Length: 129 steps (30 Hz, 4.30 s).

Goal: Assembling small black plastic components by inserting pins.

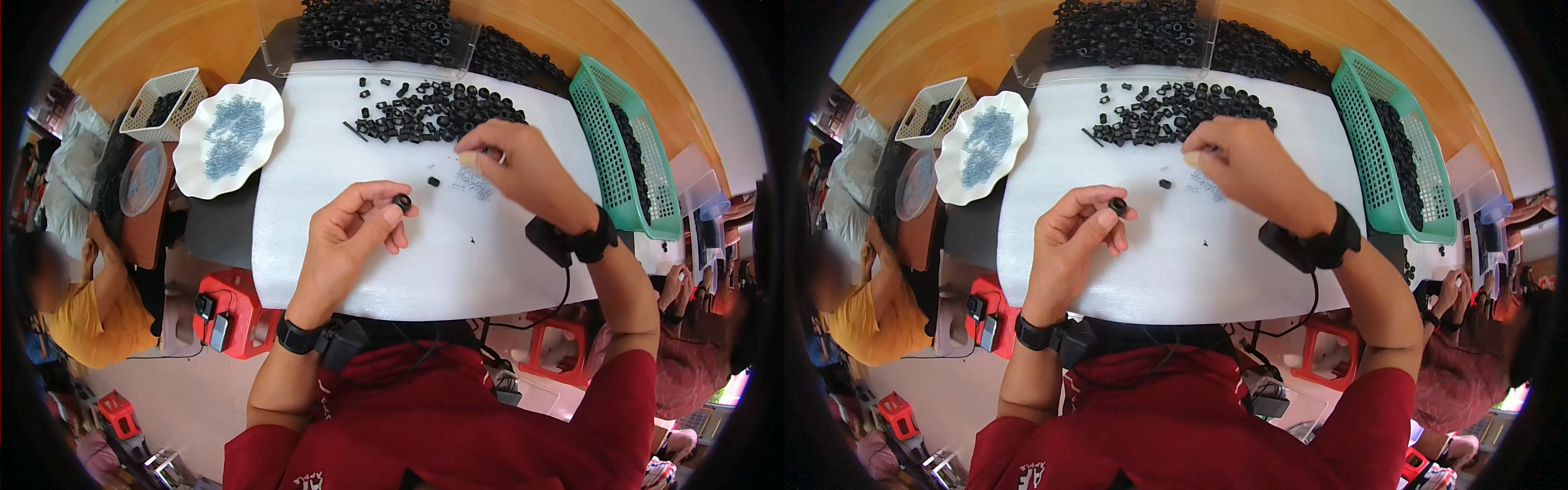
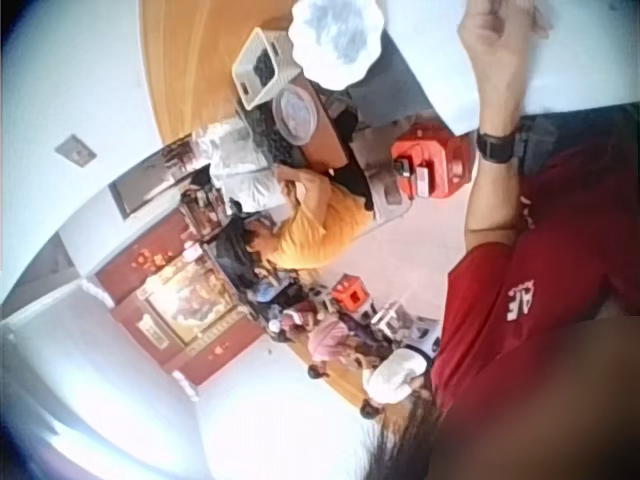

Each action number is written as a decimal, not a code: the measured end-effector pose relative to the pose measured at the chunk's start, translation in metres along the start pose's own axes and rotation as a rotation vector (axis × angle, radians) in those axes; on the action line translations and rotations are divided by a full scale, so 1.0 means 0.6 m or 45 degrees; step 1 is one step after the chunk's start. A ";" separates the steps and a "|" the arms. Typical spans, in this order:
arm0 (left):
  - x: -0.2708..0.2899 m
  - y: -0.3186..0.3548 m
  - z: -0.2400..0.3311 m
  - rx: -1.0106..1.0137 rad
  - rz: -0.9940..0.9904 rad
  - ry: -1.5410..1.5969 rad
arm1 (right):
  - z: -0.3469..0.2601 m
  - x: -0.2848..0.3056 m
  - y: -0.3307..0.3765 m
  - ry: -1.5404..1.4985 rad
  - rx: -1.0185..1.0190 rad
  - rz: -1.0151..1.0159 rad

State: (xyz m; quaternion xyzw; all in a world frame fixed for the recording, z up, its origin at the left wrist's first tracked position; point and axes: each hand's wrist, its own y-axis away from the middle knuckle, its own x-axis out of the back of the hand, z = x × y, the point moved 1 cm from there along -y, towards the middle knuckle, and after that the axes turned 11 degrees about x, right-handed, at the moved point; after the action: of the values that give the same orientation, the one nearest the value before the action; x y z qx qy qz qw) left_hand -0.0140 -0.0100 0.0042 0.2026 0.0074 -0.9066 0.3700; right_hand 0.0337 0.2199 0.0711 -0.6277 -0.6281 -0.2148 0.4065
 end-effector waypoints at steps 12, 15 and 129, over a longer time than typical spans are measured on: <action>-0.020 0.005 0.003 0.053 -0.068 -0.342 | 0.041 0.011 0.009 0.279 0.112 -0.128; -0.017 0.007 0.002 0.064 -0.055 -0.347 | 0.030 0.002 0.009 0.246 0.228 -0.183; 0.007 -0.002 -0.005 -0.002 -0.085 -0.090 | -0.066 -0.045 -0.001 -0.764 -0.172 -0.287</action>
State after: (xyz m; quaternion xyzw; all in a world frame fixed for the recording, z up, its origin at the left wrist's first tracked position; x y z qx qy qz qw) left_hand -0.0164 -0.0114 0.0000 0.1698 0.0020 -0.9251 0.3396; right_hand 0.0393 0.1725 0.0730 -0.6152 -0.7697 -0.1050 0.1344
